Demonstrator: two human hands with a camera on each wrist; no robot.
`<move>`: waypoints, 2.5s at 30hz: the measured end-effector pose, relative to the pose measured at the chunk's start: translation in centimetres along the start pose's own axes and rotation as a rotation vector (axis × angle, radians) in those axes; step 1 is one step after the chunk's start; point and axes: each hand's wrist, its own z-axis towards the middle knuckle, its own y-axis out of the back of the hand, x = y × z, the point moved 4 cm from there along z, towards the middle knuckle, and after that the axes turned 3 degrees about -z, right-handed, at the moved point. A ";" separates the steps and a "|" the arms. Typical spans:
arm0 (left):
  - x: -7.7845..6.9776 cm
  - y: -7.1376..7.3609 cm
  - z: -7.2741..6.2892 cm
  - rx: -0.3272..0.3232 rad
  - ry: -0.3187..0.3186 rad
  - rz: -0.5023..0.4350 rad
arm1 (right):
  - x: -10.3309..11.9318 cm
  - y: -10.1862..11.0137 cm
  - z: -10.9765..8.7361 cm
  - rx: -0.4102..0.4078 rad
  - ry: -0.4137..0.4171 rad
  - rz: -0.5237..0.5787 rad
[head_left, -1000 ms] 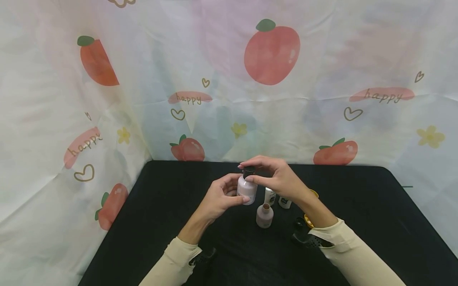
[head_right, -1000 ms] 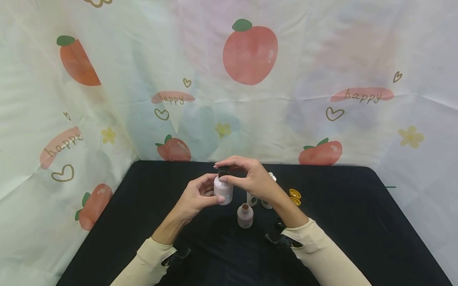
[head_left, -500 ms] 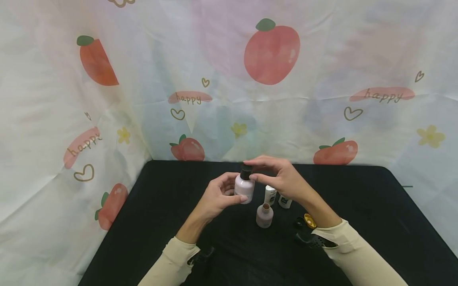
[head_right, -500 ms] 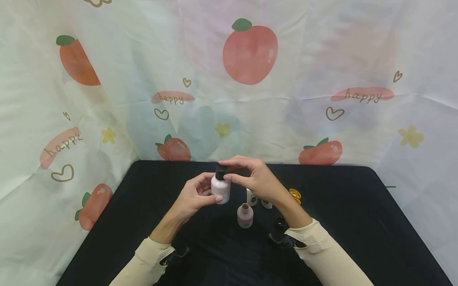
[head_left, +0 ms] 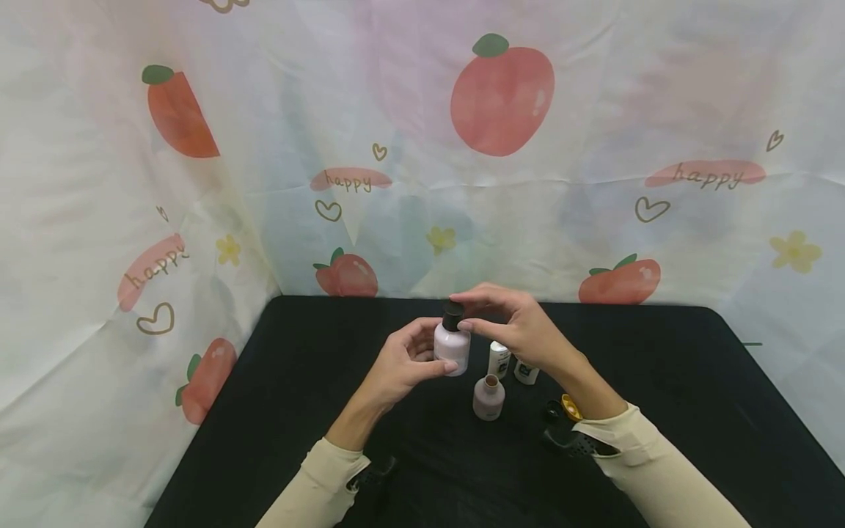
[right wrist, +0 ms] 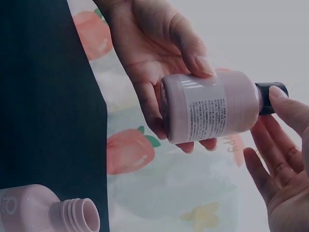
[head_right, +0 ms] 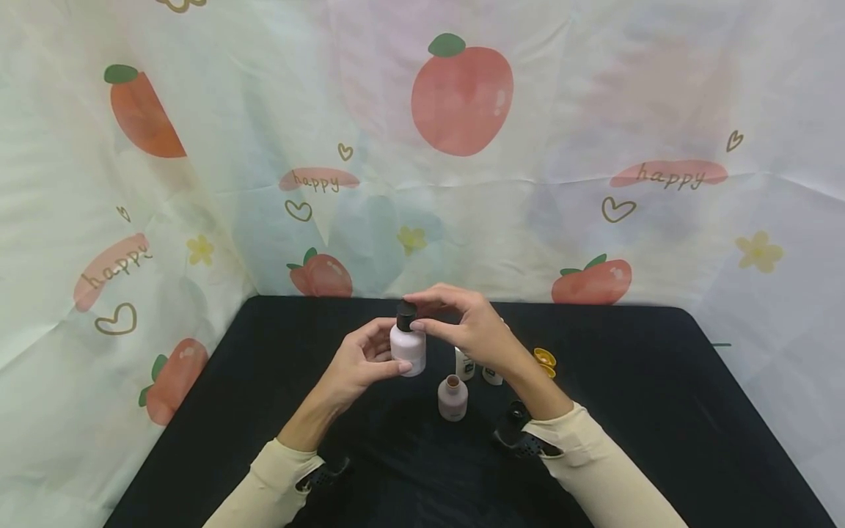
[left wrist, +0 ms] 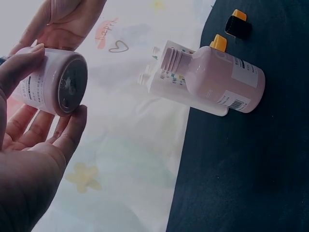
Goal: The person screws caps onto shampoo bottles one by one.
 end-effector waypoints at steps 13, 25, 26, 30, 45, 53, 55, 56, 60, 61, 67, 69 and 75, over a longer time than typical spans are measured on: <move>0.6 -0.2 -0.1 -0.027 0.033 0.016 | 0.0 -0.4 0.4 0.010 0.001 -0.002; 0.7 -0.4 -0.1 -0.043 0.063 -0.028 | 0.0 -0.5 0.3 -0.005 -0.100 0.001; 0.8 -0.4 -0.1 -0.041 0.061 -0.029 | 0.0 -0.5 0.3 -0.004 -0.100 0.004; 0.8 -0.3 -0.3 -0.031 0.051 -0.029 | 0.0 -0.5 0.3 0.000 -0.092 0.007; 0.7 0.2 -0.3 -0.055 0.034 -0.033 | 0.2 -0.1 0.1 0.018 -0.068 -0.015; 0.7 0.3 -0.3 -0.065 0.043 -0.026 | 0.2 0.3 0.0 -0.007 -0.002 0.025; 0.7 0.3 -0.2 -0.064 0.043 -0.025 | 0.2 0.2 0.1 -0.017 0.028 0.037; 0.7 0.2 -0.2 -0.062 0.043 -0.024 | 0.2 0.2 0.1 -0.021 0.038 0.039; 0.7 0.1 -0.2 -0.052 0.044 -0.016 | -0.1 0.1 0.3 -0.029 0.061 0.030; 0.7 0.1 -0.2 -0.049 0.044 -0.013 | -0.1 0.0 0.3 -0.029 0.064 0.024; 0.6 -0.1 -0.3 -0.038 0.034 -0.001 | -0.2 -0.1 0.3 -0.024 0.059 0.018; 0.6 -0.1 -0.3 -0.034 0.031 -0.002 | -0.2 -0.2 0.3 -0.021 0.054 0.022; 0.4 -0.4 -0.2 -0.023 0.021 0.005 | -0.1 -0.4 0.5 0.004 0.029 0.047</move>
